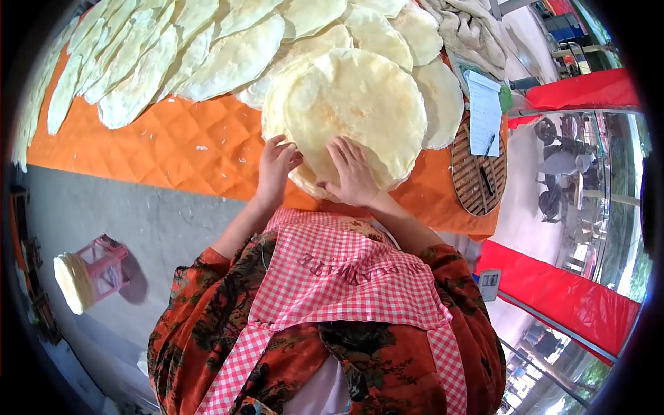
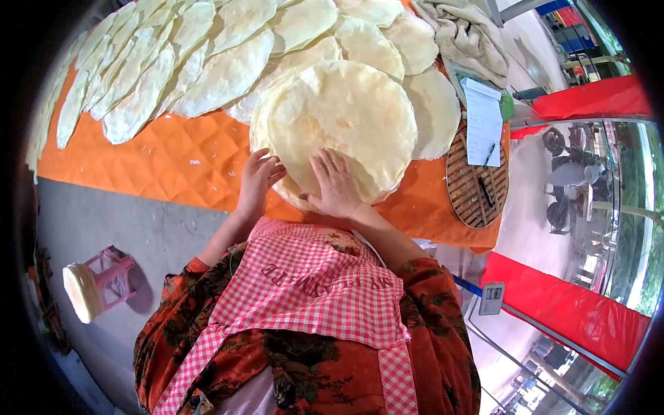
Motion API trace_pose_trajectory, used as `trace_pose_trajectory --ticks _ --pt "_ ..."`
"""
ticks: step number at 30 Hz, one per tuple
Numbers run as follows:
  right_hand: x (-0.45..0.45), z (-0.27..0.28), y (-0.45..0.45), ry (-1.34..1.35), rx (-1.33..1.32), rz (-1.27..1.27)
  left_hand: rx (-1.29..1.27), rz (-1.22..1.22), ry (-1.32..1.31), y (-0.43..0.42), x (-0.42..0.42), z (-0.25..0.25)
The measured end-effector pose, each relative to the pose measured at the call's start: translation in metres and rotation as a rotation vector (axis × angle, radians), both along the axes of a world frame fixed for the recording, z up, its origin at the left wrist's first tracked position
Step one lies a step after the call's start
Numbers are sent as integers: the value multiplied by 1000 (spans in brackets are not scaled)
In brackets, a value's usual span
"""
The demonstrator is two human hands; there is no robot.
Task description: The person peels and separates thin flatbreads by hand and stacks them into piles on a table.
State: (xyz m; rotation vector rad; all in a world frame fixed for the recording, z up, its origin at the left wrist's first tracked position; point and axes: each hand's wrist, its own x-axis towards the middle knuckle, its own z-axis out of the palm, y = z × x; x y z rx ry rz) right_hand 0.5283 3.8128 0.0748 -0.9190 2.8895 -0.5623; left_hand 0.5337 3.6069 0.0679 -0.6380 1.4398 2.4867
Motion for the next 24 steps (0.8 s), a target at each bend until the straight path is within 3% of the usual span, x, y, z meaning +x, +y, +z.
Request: trace_pose_trajectory --ticks 4,13,18,19,23,24 --pt "2 -3 -1 7 -32 -18 250 -155 -103 4 -20 2" --pt "1 4 1 -50 -278 -99 541 -161 -123 8 -28 -11" --pt "3 -10 -16 -85 -310 -215 55 -142 -46 26 -30 6" --pt "1 -15 -22 36 -280 -226 -18 -136 -30 29 -30 9" --pt "2 -1 -37 220 -166 -290 -31 -113 -43 36 -32 -25" --pt "0 -2 -36 149 -127 -325 -43 -126 -72 36 -32 -26"
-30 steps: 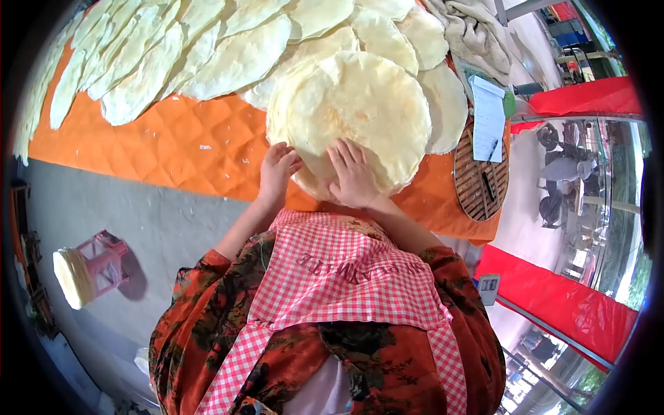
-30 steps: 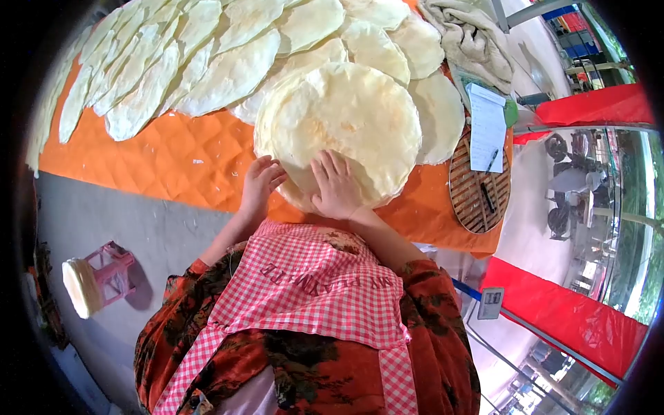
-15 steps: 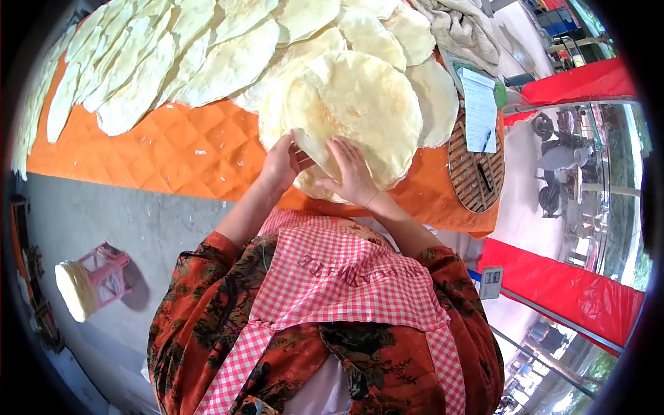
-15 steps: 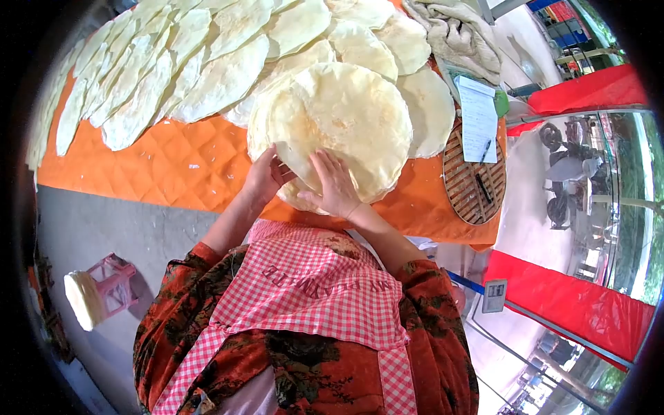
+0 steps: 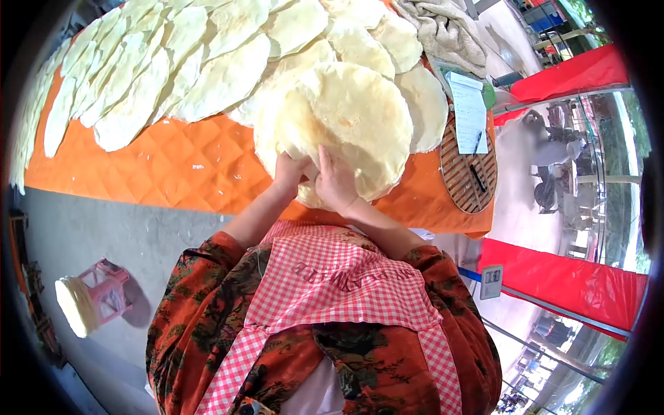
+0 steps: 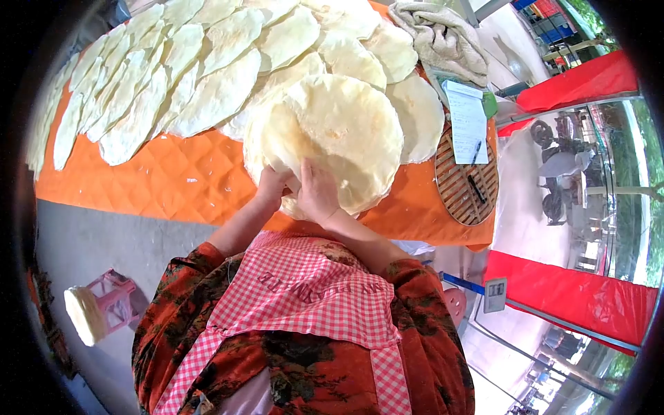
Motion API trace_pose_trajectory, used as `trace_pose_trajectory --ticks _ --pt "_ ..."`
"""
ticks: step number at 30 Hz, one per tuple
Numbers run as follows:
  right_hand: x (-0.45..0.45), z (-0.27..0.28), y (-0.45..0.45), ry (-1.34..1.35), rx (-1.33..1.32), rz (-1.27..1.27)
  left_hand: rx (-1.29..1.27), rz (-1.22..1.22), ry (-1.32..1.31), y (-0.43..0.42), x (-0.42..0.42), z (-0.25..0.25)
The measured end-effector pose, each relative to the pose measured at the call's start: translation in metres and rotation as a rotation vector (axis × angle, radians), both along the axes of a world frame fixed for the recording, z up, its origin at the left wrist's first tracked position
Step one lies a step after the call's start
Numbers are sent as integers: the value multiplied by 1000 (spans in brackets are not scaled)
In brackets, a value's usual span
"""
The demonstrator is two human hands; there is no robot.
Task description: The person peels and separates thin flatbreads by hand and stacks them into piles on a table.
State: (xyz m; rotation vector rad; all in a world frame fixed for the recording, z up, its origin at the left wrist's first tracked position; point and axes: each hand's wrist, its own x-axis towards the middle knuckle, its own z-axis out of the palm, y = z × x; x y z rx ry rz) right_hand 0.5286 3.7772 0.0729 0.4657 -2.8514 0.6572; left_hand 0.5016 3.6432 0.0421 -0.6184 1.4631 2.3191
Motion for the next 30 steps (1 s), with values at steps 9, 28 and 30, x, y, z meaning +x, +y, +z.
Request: trace_pose_trajectory --ticks 9,28,30 --pt "-186 148 219 -347 -320 -402 -109 78 -134 -2 -4 -10" --pt "-95 84 123 83 -59 -89 106 62 -113 -12 7 5" --pt "-46 38 59 57 175 -2 114 21 -102 -14 5 4"
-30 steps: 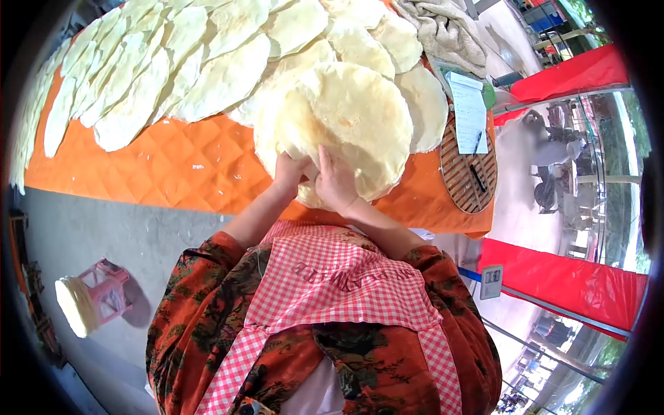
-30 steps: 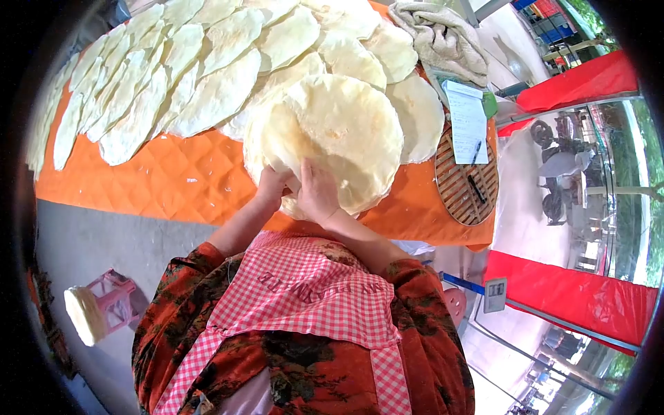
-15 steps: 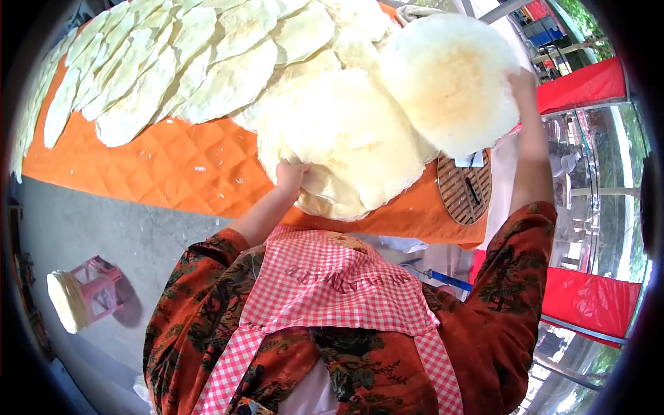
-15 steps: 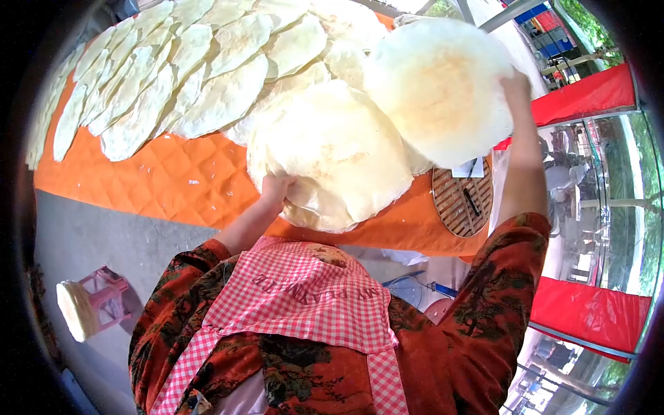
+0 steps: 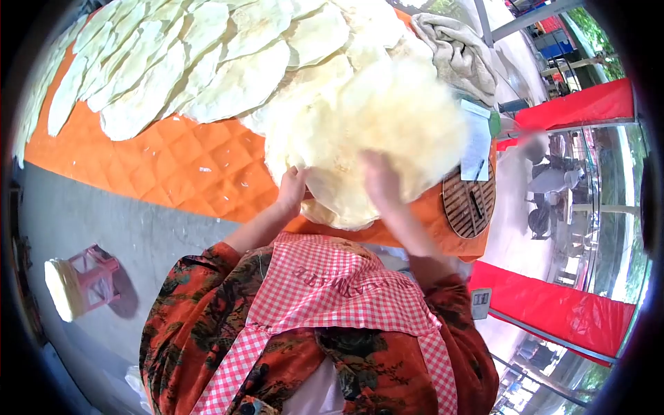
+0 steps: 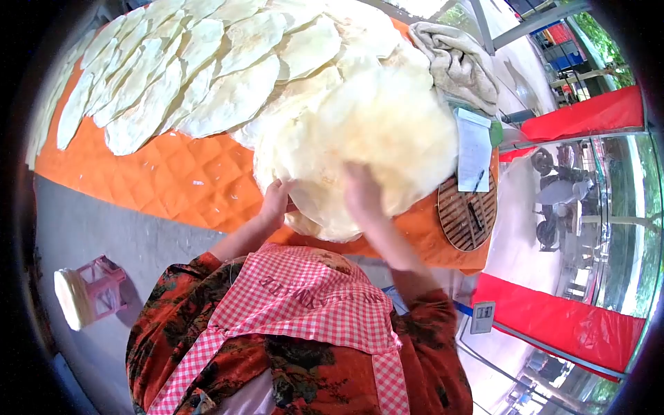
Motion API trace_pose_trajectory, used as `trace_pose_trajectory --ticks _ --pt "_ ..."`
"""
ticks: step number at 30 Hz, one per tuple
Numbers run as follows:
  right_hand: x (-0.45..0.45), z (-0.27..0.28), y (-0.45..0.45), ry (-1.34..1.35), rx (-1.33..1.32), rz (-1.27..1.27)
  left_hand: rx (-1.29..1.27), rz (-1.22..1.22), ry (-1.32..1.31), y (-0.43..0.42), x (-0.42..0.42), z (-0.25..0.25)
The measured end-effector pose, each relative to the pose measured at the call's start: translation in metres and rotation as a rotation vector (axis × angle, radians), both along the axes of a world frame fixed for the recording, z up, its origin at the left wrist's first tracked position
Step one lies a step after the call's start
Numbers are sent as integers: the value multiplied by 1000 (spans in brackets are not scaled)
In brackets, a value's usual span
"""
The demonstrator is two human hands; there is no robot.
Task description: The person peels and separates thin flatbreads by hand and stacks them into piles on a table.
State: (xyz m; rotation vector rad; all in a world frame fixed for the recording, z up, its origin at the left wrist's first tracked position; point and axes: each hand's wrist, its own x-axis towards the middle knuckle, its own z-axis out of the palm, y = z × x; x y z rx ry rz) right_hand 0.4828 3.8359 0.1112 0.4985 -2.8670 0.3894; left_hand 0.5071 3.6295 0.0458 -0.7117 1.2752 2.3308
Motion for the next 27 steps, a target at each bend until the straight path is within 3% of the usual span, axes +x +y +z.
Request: trace_pose_trajectory --ticks 2,8,11,19,22,23,24,25,26,27 --pt "22 -34 -26 -139 -16 67 0 -54 5 -1 3 1" --pt "18 12 -65 -46 -61 101 1 -66 32 3 12 18" --pt "19 -24 -76 -81 50 133 -8 -111 26 4 8 11" --pt "28 -18 -85 -131 -64 194 51 -150 27 -5 9 -3" --pt "41 -13 -72 -165 -105 59 238 -154 67 -5 13 12" --pt "31 -16 -57 -387 -147 -122 322 -152 94 -4 14 19" --pt "14 -17 -35 -608 -188 -309 80 -162 253 -5 16 18" --pt "-3 -6 -9 -387 -422 -212 -166 -173 405 -7 18 15" --pt "-28 25 14 -402 -391 -284 -415 -186 553 -10 21 14" --pt "-40 64 27 -267 -340 -233 -418 -13 371 -10 18 -3"
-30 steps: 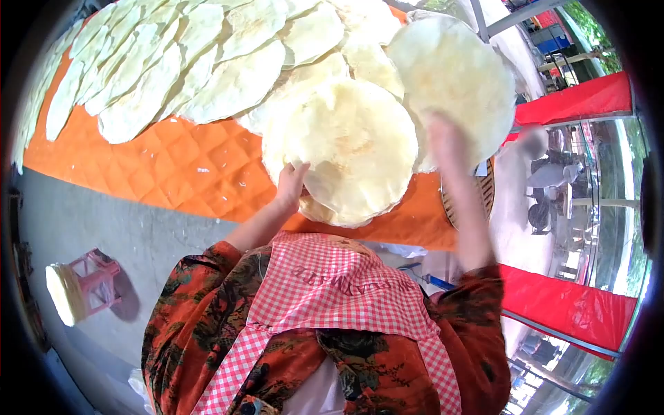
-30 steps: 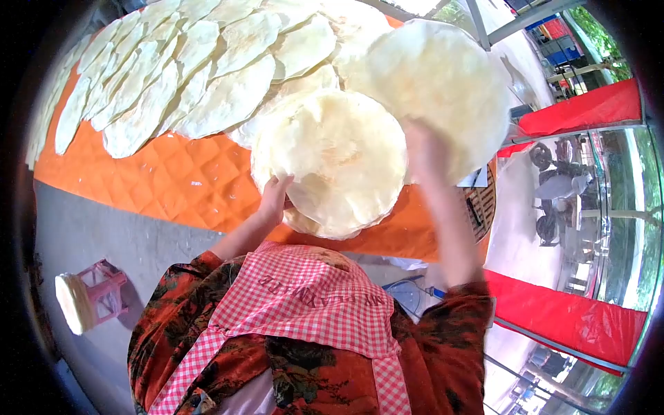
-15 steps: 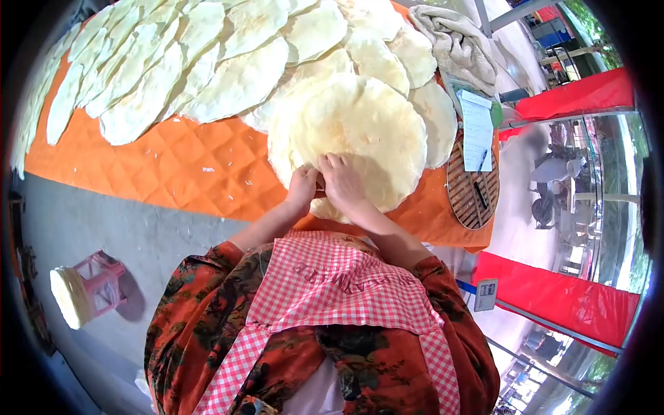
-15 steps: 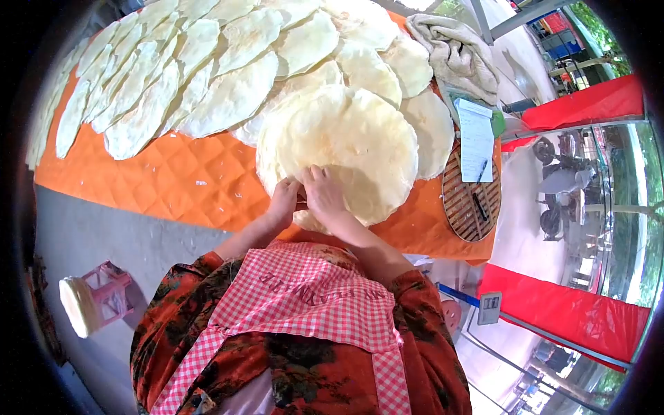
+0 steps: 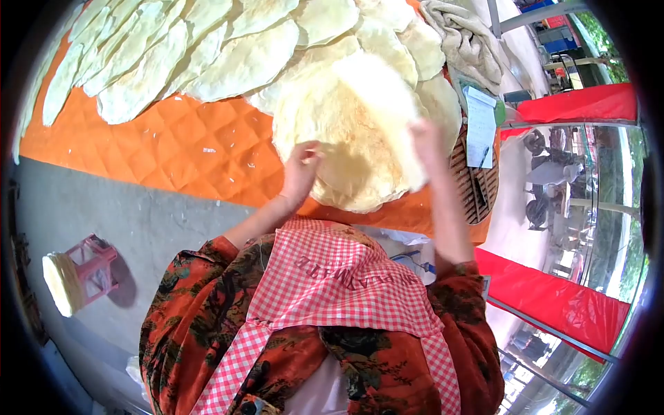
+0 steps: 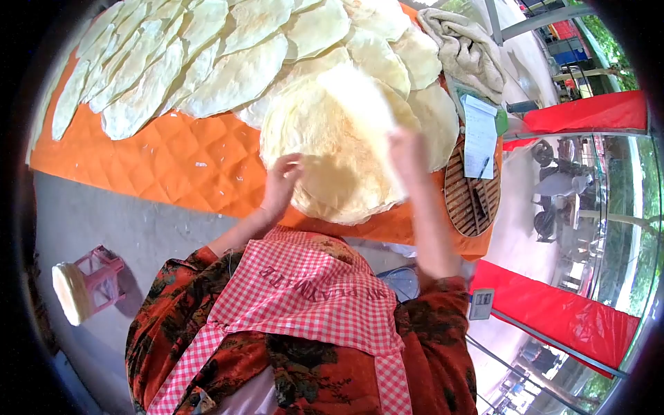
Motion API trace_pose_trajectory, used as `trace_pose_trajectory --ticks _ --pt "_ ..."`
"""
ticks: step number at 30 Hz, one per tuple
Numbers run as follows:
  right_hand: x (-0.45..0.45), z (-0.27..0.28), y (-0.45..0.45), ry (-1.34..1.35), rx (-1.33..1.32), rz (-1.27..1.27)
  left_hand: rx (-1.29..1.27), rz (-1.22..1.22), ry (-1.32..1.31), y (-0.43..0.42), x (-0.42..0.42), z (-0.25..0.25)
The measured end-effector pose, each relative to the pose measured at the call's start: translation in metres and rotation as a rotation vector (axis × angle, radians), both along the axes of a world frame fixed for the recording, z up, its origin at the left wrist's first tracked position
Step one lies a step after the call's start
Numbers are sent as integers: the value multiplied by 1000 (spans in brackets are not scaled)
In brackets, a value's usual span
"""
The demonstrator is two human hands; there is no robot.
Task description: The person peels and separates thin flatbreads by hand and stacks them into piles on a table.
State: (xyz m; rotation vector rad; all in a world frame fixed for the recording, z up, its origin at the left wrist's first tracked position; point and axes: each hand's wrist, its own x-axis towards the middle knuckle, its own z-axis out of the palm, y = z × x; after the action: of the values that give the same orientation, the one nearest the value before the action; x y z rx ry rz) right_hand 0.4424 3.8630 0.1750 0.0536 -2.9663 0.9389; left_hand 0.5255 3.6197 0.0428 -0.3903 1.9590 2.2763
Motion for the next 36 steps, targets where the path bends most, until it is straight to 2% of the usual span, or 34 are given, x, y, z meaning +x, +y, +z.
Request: trace_pose_trajectory --ticks 1,2,3,4,5,7,9,11,12,14,15,16,19,23,25,28,29,30,33,34,36 --pt "2 58 -7 68 216 -2 -87 114 -29 -6 -4 -9" --pt "8 95 -16 170 323 3 -65 142 -60 -11 -7 -9" --pt "12 109 -20 358 435 94 -43 169 -89 -14 -10 -7" --pt "22 107 -26 396 404 132 -52 142 -81 -13 -14 -10" --pt "31 101 -36 432 372 171 -60 116 -75 -12 -16 -17" --pt "43 53 -46 474 379 287 -76 91 -91 -9 -19 -17" --pt "54 -32 -50 358 392 282 -95 100 -129 -11 -25 -3" --pt "67 -87 -51 202 330 302 56 39 -193 -10 -27 4" --pt "69 -101 -50 220 299 288 130 7 -225 -10 -26 6" --pt "72 -117 -48 252 236 257 72 5 -244 -7 -23 1" --pt "71 -115 -46 207 232 274 43 3 -256 -5 -20 -4" --pt "67 -110 -41 164 227 287 -179 38 -128 -4 -17 -11" --pt "65 -110 -35 174 205 295 -265 41 -60 -3 -16 -29" --pt "67 -122 -36 208 173 275 -5 53 -251 -4 -17 -28" --pt "67 -128 -34 201 130 252 196 4 -392 -7 -16 -5" --pt "62 -135 -24 132 21 221 368 -267 -460 -6 -19 -7" --pt "57 -137 -20 95 -15 216 384 -214 -426 -1 -18 -5" --pt "54 -131 -20 55 -50 209 401 -162 -395 8 -14 0" --pt "39 -96 -12 -371 -58 57 412 -132 -375 14 -12 -5" --pt "39 -74 -16 -175 -165 20 412 -142 -374 14 -12 -12" --pt "40 -15 -34 264 155 169 440 -138 -375 14 -12 -13"
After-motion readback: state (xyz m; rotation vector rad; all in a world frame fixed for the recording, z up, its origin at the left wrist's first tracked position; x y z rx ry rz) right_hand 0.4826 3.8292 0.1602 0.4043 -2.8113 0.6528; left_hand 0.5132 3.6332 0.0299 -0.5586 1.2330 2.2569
